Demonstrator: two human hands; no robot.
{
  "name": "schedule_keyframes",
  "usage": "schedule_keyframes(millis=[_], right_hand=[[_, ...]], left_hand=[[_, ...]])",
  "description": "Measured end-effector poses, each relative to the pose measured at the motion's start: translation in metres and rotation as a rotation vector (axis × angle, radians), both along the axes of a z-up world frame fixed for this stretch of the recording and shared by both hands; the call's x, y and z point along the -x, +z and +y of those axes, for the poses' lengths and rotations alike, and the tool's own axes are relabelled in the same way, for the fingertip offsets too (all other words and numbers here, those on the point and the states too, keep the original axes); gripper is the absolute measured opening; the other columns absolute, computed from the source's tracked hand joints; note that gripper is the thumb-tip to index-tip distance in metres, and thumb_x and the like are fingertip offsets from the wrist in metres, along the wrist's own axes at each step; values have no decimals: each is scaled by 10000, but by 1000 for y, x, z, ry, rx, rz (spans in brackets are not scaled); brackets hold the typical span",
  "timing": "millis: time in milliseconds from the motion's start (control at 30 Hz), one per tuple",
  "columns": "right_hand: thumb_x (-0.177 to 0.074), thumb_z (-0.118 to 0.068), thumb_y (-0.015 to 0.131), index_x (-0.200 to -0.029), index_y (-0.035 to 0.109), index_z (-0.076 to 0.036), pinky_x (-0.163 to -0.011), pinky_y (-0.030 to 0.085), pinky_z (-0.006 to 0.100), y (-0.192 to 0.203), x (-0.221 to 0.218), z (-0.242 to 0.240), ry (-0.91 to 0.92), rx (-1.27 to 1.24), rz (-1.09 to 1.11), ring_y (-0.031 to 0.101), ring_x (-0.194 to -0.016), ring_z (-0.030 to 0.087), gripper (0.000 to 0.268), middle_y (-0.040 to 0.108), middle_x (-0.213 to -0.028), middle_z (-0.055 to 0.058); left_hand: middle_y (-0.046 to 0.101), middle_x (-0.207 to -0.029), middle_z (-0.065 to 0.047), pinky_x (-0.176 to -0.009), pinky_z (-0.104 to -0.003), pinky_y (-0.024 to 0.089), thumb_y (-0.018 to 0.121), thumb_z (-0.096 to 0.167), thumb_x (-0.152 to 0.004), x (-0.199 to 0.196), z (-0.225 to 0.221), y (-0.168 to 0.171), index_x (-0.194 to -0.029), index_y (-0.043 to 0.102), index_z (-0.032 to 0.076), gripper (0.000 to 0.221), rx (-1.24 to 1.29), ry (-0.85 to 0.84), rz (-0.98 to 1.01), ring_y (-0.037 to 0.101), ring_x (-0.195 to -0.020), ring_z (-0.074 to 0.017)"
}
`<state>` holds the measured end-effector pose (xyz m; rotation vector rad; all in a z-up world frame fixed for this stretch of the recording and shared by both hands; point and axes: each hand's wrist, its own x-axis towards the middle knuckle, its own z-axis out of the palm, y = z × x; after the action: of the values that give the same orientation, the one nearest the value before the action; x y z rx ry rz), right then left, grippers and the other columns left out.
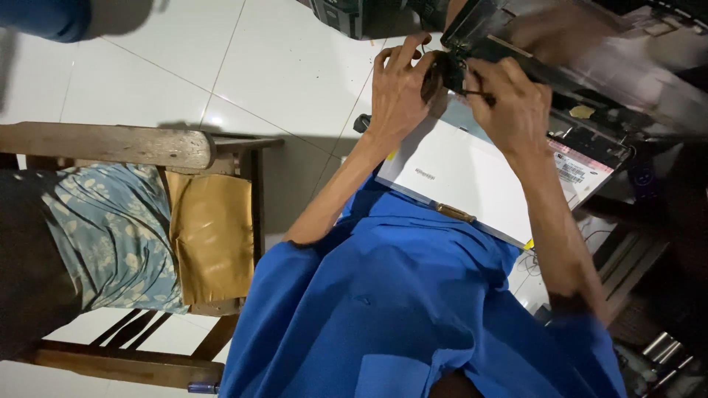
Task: A person is repairing a laptop by manipulating the screen assembly, cables, and adhesive components.
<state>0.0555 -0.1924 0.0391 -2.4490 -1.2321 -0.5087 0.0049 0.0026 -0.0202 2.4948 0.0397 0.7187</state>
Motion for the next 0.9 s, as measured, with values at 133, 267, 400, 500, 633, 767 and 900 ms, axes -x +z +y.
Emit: schedule_keyframes(millis=[133,267,400,500,633,767,900], right_hand=[[-1008,-34,826,-1254,809,-29,-539,456,310,-1,7,-12,-60,-28,31,648,-722,157,246,693,-955,53],[-1028,-249,847,-1240,815,-66,-508,432,317,-4,10,-17,-86,-4,24,648,-668,172,282,730,-947,56],[-1050,-439,877,-1211,825,-92,-493,381,276,-9,10,-14,-71,23,-68,634,-619,119,387,648,-914,3],[-1022,-304,930,-1136,827,-96,-509,417,291,-8,10,-11,-83,-9,-21,695,-671,139,259,651,-945,-8],[-957,-244,877,-1071,807,-139,-469,382,306,-9,9,-7,-131,41,-93,626,-645,148,170,645,-921,-39],[-990,-317,832,-1035,729,-160,-540,455,331,-6,14,-1,-177,50,-18,667,-721,152,193,668,-987,-59],[-994,-530,842,-1084,671,-190,-586,420,351,-15,15,-2,-242,166,-10,672,-760,169,391,663,-1072,-53]], left_hand=[[574,-1236,-34,-923,-445,476,766,142,-887,-3,1,0,-1015,700,139,144,41,-30,-45,687,-945,-234],[598,-1188,-18,-933,-445,475,762,114,-888,-8,1,3,-999,688,158,141,82,-30,-125,688,-906,-247],[609,-1161,-37,-921,-433,477,786,121,-893,-10,3,1,-1007,670,162,168,96,-50,-100,686,-976,-248],[625,-1231,-13,-968,-426,459,778,113,-858,-7,5,-1,-1051,682,164,222,80,-78,-66,662,-1092,-218],[636,-1256,-45,-1011,-468,461,683,158,-883,-3,3,4,-1083,707,140,202,140,-90,-100,651,-1173,-248],[656,-1169,-33,-990,-436,453,724,209,-926,-4,-3,14,-988,745,136,98,151,-22,-160,682,-1046,-219],[680,-1143,-33,-997,-447,448,690,282,-946,-8,-5,6,-986,765,141,164,182,53,-51,682,-1078,-234]])
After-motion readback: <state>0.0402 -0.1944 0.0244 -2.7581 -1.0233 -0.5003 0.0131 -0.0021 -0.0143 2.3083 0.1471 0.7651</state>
